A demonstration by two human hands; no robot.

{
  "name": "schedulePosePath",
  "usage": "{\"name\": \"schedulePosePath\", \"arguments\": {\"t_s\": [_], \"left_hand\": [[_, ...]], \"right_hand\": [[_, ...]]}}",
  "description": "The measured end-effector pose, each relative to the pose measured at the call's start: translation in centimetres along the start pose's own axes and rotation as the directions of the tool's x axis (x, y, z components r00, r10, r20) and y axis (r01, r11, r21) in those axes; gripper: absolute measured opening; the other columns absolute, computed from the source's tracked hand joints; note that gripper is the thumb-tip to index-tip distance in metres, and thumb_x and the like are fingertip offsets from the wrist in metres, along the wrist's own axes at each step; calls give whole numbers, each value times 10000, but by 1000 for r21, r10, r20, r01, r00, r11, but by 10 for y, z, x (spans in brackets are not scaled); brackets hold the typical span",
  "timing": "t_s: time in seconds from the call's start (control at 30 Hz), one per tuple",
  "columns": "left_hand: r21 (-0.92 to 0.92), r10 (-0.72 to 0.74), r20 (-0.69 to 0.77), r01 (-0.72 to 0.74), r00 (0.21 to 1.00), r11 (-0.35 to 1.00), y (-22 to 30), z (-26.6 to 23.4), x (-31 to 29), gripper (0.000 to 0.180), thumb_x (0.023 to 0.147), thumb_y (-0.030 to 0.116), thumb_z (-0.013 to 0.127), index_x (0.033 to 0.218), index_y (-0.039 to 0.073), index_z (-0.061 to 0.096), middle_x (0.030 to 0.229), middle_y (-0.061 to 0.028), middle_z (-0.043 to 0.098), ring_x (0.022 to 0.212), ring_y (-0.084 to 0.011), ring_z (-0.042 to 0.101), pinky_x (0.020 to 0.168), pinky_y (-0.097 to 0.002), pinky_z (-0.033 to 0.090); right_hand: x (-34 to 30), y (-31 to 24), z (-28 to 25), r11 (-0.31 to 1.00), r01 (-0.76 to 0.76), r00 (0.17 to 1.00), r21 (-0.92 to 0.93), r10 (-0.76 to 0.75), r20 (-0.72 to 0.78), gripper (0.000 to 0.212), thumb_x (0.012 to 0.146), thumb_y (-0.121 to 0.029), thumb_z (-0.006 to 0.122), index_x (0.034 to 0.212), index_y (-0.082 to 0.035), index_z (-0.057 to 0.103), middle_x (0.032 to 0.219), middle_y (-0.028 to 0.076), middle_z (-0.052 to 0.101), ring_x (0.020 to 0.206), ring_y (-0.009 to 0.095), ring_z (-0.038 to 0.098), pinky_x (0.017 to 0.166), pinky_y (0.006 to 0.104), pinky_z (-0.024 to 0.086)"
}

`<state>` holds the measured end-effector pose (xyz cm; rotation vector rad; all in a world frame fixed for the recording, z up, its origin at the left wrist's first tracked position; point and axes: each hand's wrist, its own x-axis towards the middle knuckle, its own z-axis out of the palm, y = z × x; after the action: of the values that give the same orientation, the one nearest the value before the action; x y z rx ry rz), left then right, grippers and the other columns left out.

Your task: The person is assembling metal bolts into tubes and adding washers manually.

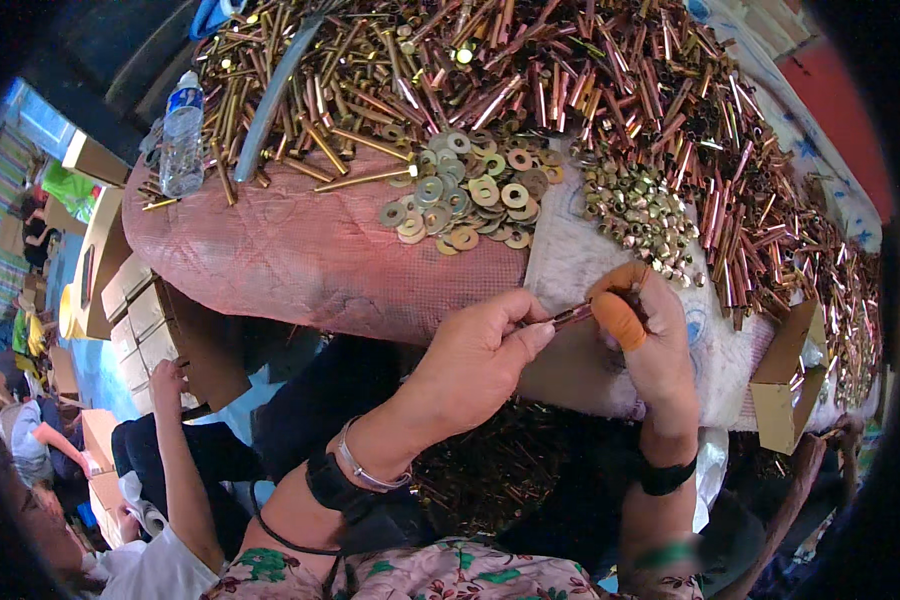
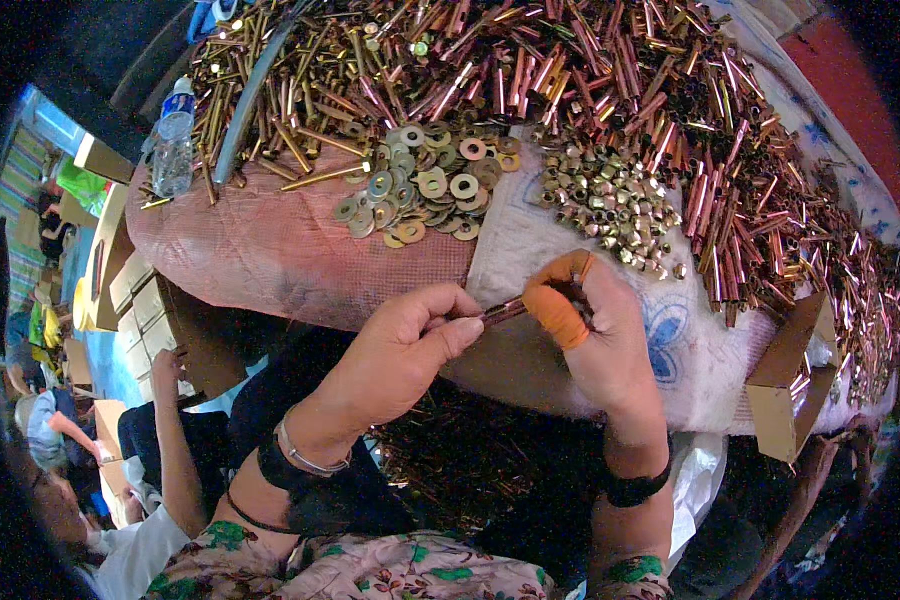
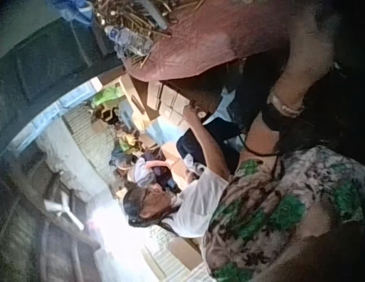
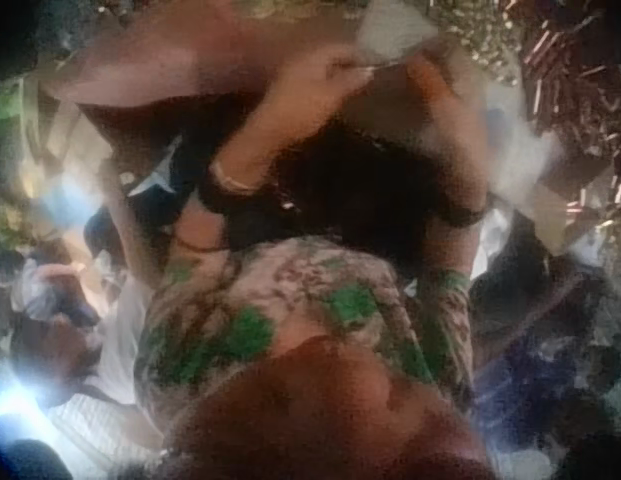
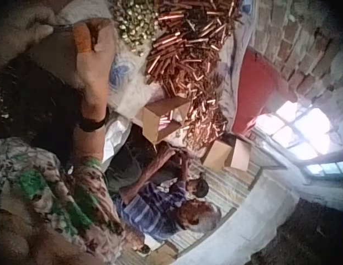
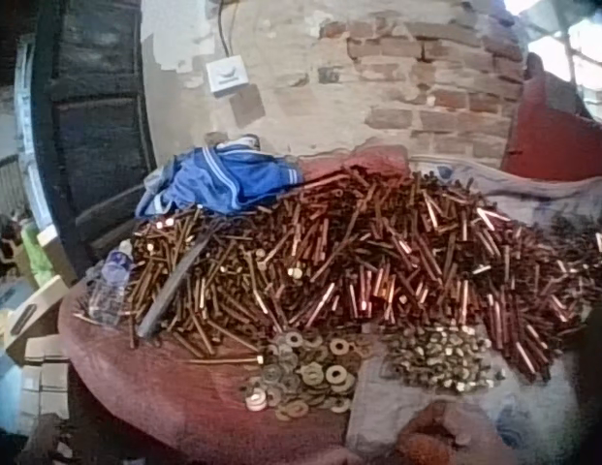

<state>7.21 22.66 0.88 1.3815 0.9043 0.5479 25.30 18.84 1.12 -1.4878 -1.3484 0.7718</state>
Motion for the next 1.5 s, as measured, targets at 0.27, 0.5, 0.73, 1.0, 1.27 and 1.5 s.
{"name": "schedulePosePath", "arguments": {"t_s": [0.27, 0.5, 0.73, 1.0, 1.27, 1.5], "left_hand": [[101, 5, 15, -6, 1000, 995, 9, -6, -5, 115, 858, 134, 539, 895, 28, 562, 692, 39, 475, 658, -49, 411, 584, -213, 349], [388, 31, 422, -211, 906, 897, 4, -8, -13, 162, 827, 166, 548, 897, 20, 554, 755, -155, 569, 728, -301, 565, 634, -383, 439], [503, 168, 397, -366, 903, 783, 3, -20, -15, 149, 829, 125, 520, 922, 9, 530, 821, -188, 578, 778, -347, 585, 666, -402, 464], [841, 562, -393, 37, 728, 540, -3, -86, 29, 180, 760, 51, 556, 935, 7, 548, 948, -202, 563, 843, -378, 556, 746, -428, 449], [874, 519, -371, 99, 770, 476, -13, -94, 41, 170, 739, 84, 596, 883, 23, 529, 939, -188, 563, 851, -369, 561, 721, -440, 446], [744, 484, -452, 17, 749, 668, -6, -89, 38, 116, 737, 65, 603, 826, 31, 537, 725, -165, 590, 710, -339, 590, 643, -418, 443]], "right_hand": [[0, 0, -3, 994, -97, 993, -57, 101, 66, 204, 827, -218, 614, 794, -27, 550, 641, -17, 515, 584, 69, 482, 518, 211, 383], [4, 0, -1, 956, -110, 980, 270, 150, -132, 104, 858, -146, 544, 829, -51, 574, 634, -33, 510, 509, 32, 422, 453, 185, 319], [3, 4, 1, 982, -106, 993, 159, 112, -33, 99, 855, -129, 552, 859, -33, 577, 650, -20, 528, 532, 33, 447, 475, 179, 344], [3, 8, 4, 988, -113, 993, 109, 117, -31, 97, 850, -117, 554, 886, -33, 585, 666, -19, 534, 559, 38, 452, 492, 187, 358], [2, 18, 4, 989, 77, 995, -128, -85, -55, 92, 807, -68, 593, 888, -26, 583, 660, 48, 558, 558, 126, 513, 509, 248, 397], [0, 12, 14, 978, 146, 987, -152, -155, -50, 74, 793, -39, 602, 855, -19, 568, 682, 98, 591, 571, 166, 546, 536, 275, 430]]}}
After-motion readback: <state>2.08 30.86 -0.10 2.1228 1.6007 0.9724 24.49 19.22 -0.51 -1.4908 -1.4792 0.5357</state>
